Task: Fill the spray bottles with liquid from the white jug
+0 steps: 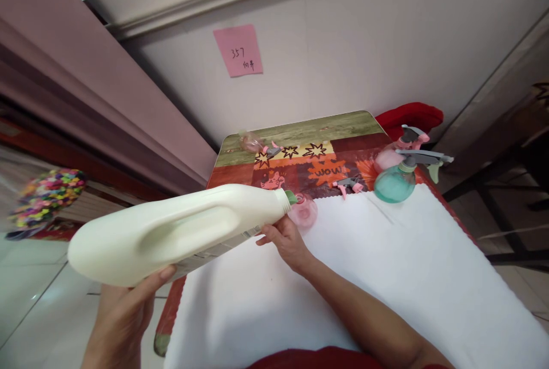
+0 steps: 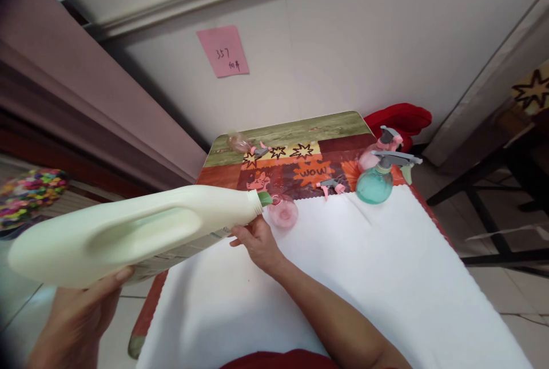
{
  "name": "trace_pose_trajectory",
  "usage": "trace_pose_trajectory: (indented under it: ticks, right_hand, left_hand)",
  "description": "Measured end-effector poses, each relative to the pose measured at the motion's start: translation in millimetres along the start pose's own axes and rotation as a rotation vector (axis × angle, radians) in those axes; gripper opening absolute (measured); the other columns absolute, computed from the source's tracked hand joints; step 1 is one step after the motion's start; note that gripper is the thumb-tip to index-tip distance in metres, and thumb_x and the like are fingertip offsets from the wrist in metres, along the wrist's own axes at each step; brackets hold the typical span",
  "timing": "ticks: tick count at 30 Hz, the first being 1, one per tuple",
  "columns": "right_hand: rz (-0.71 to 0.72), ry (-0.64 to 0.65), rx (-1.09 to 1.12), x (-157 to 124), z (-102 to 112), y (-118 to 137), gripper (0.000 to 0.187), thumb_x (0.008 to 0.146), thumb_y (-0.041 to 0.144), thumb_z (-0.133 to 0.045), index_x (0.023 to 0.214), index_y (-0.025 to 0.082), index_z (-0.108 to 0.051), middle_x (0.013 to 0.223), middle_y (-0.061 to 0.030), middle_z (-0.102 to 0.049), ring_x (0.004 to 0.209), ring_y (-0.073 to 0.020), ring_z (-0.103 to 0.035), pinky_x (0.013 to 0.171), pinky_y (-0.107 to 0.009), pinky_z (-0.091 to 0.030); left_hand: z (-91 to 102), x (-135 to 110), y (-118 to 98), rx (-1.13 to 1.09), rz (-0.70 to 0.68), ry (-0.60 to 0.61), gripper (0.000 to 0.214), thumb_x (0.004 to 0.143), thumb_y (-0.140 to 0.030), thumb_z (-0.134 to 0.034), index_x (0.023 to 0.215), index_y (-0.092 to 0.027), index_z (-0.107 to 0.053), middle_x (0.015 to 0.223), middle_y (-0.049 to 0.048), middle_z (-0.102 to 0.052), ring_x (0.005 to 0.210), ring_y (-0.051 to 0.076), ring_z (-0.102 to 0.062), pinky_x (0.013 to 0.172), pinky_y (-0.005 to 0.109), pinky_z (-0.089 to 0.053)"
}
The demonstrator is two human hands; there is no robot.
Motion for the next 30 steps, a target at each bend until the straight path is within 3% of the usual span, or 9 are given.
trace_pose_trajectory:
  ticks: [30]
  right_hand:
    - [-0.014,0.008,-0.008,-0.7,-0.5,1.1,0.049,0.078,0.049,-0.076,0.112,0.020,-0.056,0.106,-0.0063,-0.070,0.089,-0.0188,-0.070,0.068,-0.032,-0.061]
  left_hand:
    - [-0.5,0.8,-2.0,0.005,-0.019,0.018,0.079,0.053,-0.015,-0.090,0.128,-0.025,-0.066,0.120,0.0012,-0.075,0.121,0.027,-0.064,0.089,0.026,-0.060]
Point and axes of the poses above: each hand's wrist, its own x-axis towards the middle knuckle, its own z-axis out of the back of the hand, y = z × x, the point moved 4 cm from there along x, towards the middle knuckle
